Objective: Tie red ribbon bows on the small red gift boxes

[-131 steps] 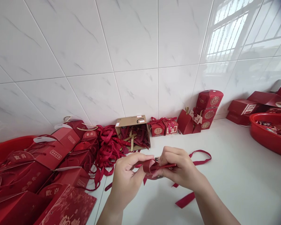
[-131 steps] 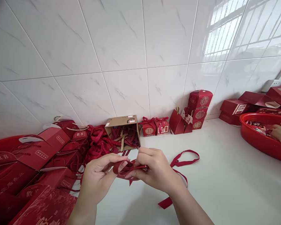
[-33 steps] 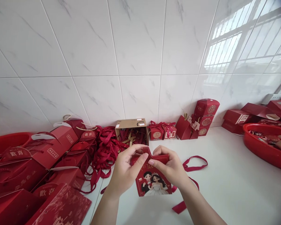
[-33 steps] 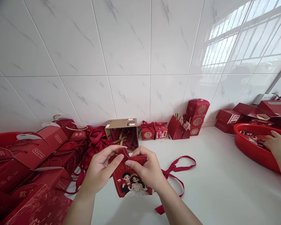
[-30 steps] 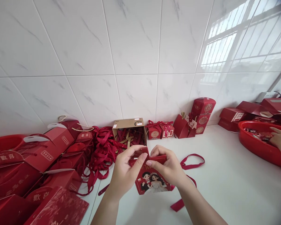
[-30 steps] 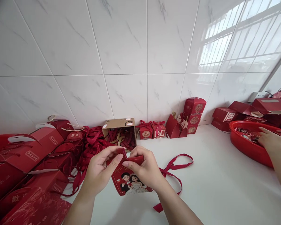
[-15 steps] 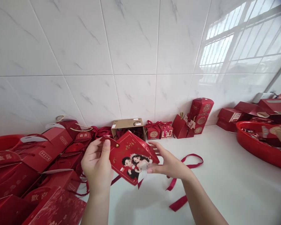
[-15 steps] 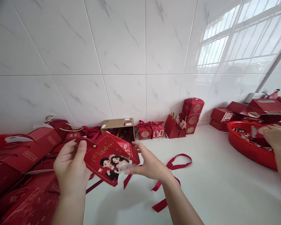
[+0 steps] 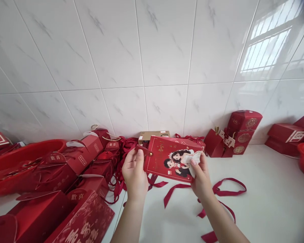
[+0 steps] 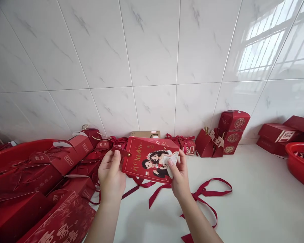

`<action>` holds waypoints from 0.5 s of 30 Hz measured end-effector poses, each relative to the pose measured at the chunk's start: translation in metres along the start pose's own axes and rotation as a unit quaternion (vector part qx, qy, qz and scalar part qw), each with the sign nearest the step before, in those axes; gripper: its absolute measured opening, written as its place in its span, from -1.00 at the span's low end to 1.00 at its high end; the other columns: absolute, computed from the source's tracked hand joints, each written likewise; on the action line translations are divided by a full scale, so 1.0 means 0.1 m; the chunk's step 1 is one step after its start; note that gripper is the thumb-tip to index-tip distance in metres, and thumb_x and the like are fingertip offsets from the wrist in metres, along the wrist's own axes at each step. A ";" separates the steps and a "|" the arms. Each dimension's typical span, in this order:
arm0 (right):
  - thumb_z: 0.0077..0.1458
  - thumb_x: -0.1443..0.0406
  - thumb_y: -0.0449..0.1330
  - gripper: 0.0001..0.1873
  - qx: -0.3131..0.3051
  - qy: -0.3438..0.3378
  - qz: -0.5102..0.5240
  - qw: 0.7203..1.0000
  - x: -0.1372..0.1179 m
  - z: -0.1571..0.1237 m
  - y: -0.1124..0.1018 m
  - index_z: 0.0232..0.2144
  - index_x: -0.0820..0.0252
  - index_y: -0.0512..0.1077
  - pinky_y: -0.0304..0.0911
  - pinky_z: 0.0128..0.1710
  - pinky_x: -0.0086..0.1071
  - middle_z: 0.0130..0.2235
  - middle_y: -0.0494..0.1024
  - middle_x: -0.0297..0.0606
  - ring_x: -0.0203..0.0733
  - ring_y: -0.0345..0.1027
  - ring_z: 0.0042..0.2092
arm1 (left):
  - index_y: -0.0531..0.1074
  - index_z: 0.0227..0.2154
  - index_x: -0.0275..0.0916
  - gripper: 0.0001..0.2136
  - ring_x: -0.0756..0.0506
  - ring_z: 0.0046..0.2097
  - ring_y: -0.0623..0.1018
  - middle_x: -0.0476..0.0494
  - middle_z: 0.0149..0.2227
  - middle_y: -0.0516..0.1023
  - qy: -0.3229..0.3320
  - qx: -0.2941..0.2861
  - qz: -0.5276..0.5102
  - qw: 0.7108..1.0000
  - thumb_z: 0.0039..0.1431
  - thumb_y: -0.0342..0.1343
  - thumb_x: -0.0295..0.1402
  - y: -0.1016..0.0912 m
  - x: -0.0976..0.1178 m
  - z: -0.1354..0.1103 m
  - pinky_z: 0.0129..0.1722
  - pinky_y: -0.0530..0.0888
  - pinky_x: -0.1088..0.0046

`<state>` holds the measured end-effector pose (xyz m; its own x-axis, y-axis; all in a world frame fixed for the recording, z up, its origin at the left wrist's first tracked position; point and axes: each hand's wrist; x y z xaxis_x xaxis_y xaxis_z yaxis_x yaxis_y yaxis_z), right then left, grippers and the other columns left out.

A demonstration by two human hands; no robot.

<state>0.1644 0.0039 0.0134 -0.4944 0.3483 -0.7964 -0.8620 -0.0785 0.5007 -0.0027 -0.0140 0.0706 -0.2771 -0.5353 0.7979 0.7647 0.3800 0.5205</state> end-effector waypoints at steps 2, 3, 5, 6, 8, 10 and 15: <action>0.09 0.12 0.22 -0.57 -0.004 -0.006 -0.014 1.000 -0.11 0.03 -0.08 -0.01 -0.08 0.23 0.47 -0.33 -0.27 -0.10 0.52 -0.22 -0.09 0.52 -0.22 | 0.51 -0.20 -0.27 -0.68 -0.13 -0.13 0.59 -0.20 -0.19 0.62 -0.006 -0.023 0.028 0.999 0.02 0.28 -0.20 -0.02 -0.02 0.00 -0.11 0.50 0.38; 0.08 0.13 0.22 -0.61 -0.007 -0.008 -0.020 1.000 -0.15 0.04 -0.10 -0.04 -0.06 0.26 0.47 -0.34 -0.27 -0.13 0.53 -0.24 -0.10 0.52 -0.25 | 0.53 -0.19 -0.27 -0.67 -0.13 -0.12 0.59 -0.21 -0.18 0.63 -0.010 -0.038 0.038 0.999 0.01 0.29 -0.20 -0.03 -0.03 0.01 -0.09 0.50 0.37; 0.06 0.14 0.24 -0.66 -0.012 -0.009 -0.027 1.000 -0.22 0.03 -0.13 -0.10 -0.04 0.30 0.46 -0.35 -0.27 -0.19 0.54 -0.26 -0.10 0.52 -0.28 | 0.54 -0.18 -0.28 -0.67 -0.14 -0.10 0.59 -0.21 -0.17 0.63 -0.023 -0.068 0.051 0.996 0.01 0.29 -0.20 -0.04 -0.04 0.00 -0.07 0.50 0.37; 0.05 0.15 0.25 -0.67 -0.013 -0.006 -0.027 1.000 -0.25 0.02 -0.13 -0.12 -0.04 0.32 0.46 -0.35 -0.26 -0.21 0.54 -0.28 -0.10 0.52 -0.28 | 0.55 -0.18 -0.28 -0.67 -0.15 -0.10 0.59 -0.22 -0.17 0.63 -0.031 -0.081 0.056 0.995 0.01 0.29 -0.20 -0.03 -0.03 0.00 -0.06 0.50 0.35; 0.02 0.16 0.27 -0.66 -0.006 -0.011 -0.026 1.000 -0.30 0.01 -0.12 -0.12 -0.03 0.35 0.45 -0.34 -0.25 -0.22 0.54 -0.28 -0.08 0.52 -0.27 | 0.54 -0.15 -0.28 -0.65 -0.16 -0.07 0.58 -0.23 -0.14 0.62 -0.039 -0.110 0.067 0.991 0.03 0.27 -0.19 -0.02 0.00 0.00 -0.04 0.49 0.33; 0.00 0.18 0.29 -0.59 0.030 -0.042 -0.038 0.998 -0.37 0.02 -0.13 -0.07 -0.03 0.35 0.44 -0.28 -0.23 -0.18 0.54 -0.26 -0.07 0.51 -0.21 | 0.50 -0.07 -0.26 -0.60 -0.15 -0.06 0.57 -0.24 -0.10 0.60 -0.036 -0.130 0.082 0.988 0.05 0.26 -0.18 0.00 0.04 0.00 -0.05 0.50 0.35; 0.03 0.20 0.27 -0.47 0.244 -0.266 -0.167 0.917 -0.78 0.39 -0.52 0.07 0.03 0.30 0.36 -0.09 -0.19 -0.07 0.50 -0.21 -0.08 0.43 -0.05 | 0.45 -0.02 -0.20 -0.57 -0.04 -0.20 0.55 -0.15 -0.14 0.55 0.001 -0.099 0.068 0.993 0.05 0.24 -0.16 -0.04 0.20 0.07 -0.23 0.50 0.50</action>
<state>0.2523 0.0175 0.0621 0.0250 0.6931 -0.7204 -0.7382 0.4988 0.4542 -0.0153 -0.0203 0.0868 -0.1624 -0.4898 0.8565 0.8944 0.2935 0.3374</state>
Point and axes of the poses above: each hand's wrist, its own z-axis towards the middle knuckle, its own y-axis out of the palm, x = y × z
